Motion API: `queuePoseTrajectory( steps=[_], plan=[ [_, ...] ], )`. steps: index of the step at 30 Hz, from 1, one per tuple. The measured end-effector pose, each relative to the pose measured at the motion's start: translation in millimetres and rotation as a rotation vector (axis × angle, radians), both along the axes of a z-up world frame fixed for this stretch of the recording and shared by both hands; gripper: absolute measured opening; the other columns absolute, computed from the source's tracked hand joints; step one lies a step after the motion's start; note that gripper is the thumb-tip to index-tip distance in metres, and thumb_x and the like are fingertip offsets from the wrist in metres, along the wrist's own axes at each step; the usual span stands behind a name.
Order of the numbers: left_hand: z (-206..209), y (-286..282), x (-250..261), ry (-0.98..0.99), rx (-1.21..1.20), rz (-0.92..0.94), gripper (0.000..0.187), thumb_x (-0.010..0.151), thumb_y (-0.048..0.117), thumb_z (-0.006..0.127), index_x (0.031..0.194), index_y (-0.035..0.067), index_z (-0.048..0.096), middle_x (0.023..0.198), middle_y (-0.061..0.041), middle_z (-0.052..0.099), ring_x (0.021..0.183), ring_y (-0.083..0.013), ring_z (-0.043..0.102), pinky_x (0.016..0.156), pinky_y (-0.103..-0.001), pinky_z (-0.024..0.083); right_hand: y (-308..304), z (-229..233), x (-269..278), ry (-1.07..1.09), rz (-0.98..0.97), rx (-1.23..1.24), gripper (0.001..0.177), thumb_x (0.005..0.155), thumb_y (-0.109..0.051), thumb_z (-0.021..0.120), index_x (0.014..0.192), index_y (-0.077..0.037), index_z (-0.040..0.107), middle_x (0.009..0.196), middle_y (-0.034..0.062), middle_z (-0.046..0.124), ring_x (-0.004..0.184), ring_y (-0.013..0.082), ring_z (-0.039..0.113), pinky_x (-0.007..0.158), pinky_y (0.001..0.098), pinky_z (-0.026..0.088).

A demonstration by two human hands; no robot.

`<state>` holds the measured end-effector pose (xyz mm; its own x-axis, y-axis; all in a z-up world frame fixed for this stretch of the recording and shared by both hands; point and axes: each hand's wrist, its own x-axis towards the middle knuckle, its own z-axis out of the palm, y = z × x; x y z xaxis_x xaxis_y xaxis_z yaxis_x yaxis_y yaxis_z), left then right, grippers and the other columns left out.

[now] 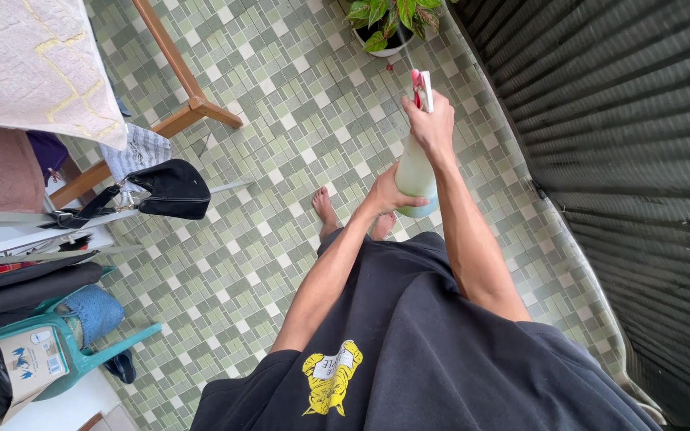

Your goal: The person uses a handheld spray bottle to mist water onto several potted plants arranged on a tiled balcony. They move between different pots, spraying the leaves and soil of each plant in sequence.

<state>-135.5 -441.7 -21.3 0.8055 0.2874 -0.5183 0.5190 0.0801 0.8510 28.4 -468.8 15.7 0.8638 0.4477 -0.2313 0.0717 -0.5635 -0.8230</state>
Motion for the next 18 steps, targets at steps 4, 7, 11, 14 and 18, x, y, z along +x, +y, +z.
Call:
queuePoseTrajectory(
  steps=[4,7,11,14,18],
  plan=[
    [-27.9,-6.9,-7.4,-0.101,0.078,-0.051,0.09,0.049,0.05,0.099,0.121,0.013,0.062,0.117,-0.021,0.071,0.121,-0.0442,0.063,0.104,-0.056,0.049,-12.6,-23.8,-2.1,0.084,-0.089,0.063,0.027,0.084,-0.037,0.078,0.077,-0.022,0.058,0.051,-0.0013,0.056,0.047,0.0137,0.06,0.059,0.029,0.047],
    [-36.5,-14.3,-9.8,-0.078,-0.007,-0.036,0.085,0.049,0.045,0.101,0.119,0.015,0.063,0.115,-0.017,0.071,0.121,-0.0404,0.064,0.102,-0.053,0.05,-20.0,-40.3,0.0,0.102,-0.11,0.058,0.026,0.083,-0.037,0.079,0.079,-0.02,0.06,0.054,0.0005,0.056,0.05,0.0148,0.061,0.061,0.0297,0.047],
    [-31.2,-18.6,-11.3,-0.057,-0.082,0.025,0.084,0.047,0.042,0.103,0.118,0.018,0.064,0.115,-0.014,0.071,0.121,-0.0355,0.064,0.101,-0.049,0.05,-26.0,-50.3,1.6,0.104,-0.12,0.053,0.027,0.085,-0.034,0.078,0.073,-0.021,0.057,0.052,-0.0022,0.054,0.048,0.0116,0.059,0.059,0.0267,0.047],
    [-4.1,-7.0,-3.2,0.009,-0.088,-0.002,0.096,0.047,0.041,0.091,0.133,0.017,0.058,0.123,-0.004,0.07,0.112,-0.0229,0.065,0.083,-0.037,0.054,-15.0,12.7,-11.5,0.002,0.058,0.163,0.026,0.084,-0.037,0.079,0.088,-0.018,0.062,0.087,-0.0049,0.068,0.08,0.0116,0.059,0.076,0.0328,0.047],
    [3.1,10.9,0.6,-0.034,0.001,0.008,0.097,0.046,0.048,0.091,0.131,0.019,0.057,0.119,-0.003,0.071,0.111,-0.0214,0.065,0.082,-0.033,0.052,-1.0,27.0,-15.3,-0.096,0.112,0.223,0.026,0.086,-0.035,0.076,0.088,-0.016,0.058,0.081,-0.0056,0.061,0.074,0.0108,0.052,0.071,0.0305,0.044]
  ],
)
